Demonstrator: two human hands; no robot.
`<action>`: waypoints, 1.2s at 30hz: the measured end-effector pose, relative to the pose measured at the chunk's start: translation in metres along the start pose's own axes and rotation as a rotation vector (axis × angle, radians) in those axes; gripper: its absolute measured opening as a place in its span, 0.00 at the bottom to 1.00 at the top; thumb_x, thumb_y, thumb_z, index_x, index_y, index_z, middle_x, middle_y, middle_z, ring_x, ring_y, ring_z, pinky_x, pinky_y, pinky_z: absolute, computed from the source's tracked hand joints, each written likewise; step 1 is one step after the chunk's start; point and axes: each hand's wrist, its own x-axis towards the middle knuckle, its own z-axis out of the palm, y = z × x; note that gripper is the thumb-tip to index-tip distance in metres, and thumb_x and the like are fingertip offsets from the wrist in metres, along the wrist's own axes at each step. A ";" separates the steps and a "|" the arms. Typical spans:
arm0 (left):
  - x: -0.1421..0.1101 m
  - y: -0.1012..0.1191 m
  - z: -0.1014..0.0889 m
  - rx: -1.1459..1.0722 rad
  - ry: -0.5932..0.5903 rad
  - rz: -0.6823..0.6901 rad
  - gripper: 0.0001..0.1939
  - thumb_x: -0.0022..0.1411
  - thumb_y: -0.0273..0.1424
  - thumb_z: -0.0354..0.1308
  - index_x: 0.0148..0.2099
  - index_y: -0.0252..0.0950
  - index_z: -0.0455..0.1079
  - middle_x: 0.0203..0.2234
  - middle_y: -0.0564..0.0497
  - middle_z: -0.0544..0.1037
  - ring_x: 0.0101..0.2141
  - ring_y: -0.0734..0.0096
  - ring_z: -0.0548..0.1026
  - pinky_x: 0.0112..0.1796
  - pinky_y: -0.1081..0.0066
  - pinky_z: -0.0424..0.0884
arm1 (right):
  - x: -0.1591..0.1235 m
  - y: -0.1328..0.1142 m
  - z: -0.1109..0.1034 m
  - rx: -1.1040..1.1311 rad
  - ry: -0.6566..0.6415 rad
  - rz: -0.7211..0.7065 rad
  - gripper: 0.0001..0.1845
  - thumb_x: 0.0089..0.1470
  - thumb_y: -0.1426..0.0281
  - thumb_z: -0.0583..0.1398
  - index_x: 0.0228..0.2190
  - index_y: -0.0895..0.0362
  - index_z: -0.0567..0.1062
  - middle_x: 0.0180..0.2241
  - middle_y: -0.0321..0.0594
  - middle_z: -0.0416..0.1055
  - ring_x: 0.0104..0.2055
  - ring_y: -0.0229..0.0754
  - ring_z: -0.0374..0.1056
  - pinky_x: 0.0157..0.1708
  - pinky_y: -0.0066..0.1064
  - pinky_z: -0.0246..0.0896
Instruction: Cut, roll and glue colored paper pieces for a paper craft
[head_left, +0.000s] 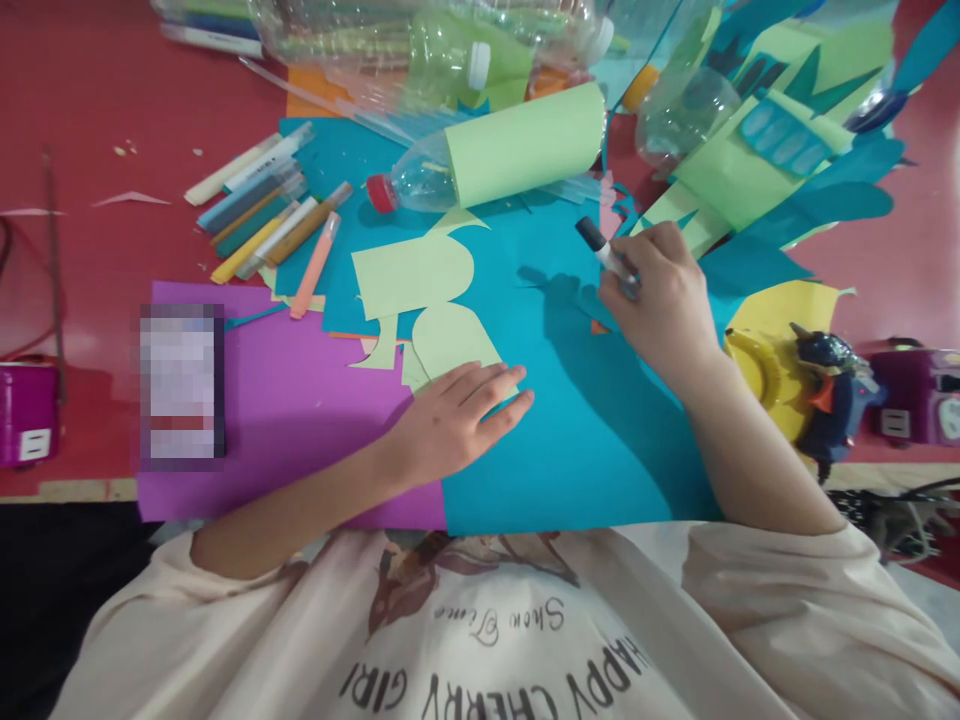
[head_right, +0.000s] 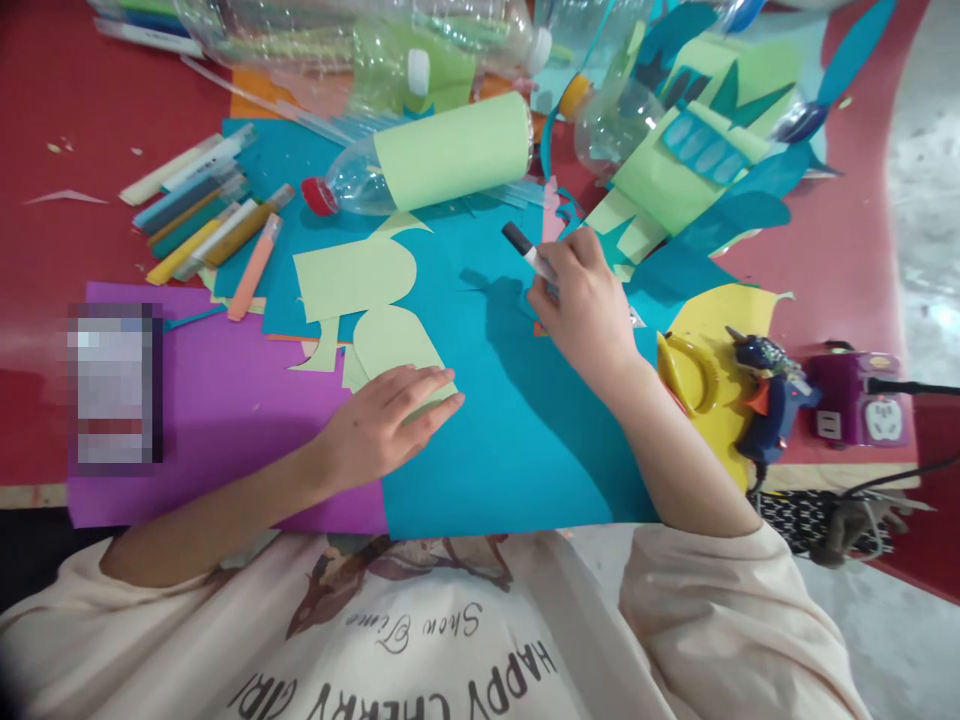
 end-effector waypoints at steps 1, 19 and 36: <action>-0.004 0.008 -0.001 0.022 -0.079 -0.087 0.21 0.70 0.36 0.50 0.60 0.32 0.65 0.56 0.40 0.74 0.56 0.56 0.73 0.54 0.60 0.71 | 0.001 -0.003 -0.002 0.037 0.006 -0.011 0.12 0.55 0.71 0.51 0.39 0.55 0.71 0.41 0.51 0.72 0.39 0.47 0.68 0.37 0.37 0.64; -0.005 -0.006 0.005 -0.134 -0.544 0.067 0.34 0.70 0.46 0.45 0.72 0.38 0.45 0.70 0.45 0.48 0.70 0.54 0.47 0.66 0.52 0.47 | 0.013 -0.023 0.021 0.117 -0.128 0.046 0.18 0.63 0.60 0.46 0.38 0.57 0.70 0.31 0.46 0.75 0.29 0.45 0.68 0.27 0.32 0.48; -0.015 0.005 0.004 -0.084 -0.468 0.053 0.35 0.70 0.47 0.46 0.71 0.36 0.47 0.70 0.44 0.51 0.69 0.53 0.51 0.65 0.52 0.53 | 0.012 -0.019 0.030 -0.121 -0.118 0.085 0.31 0.66 0.50 0.39 0.32 0.57 0.71 0.22 0.44 0.69 0.27 0.48 0.70 0.24 0.31 0.46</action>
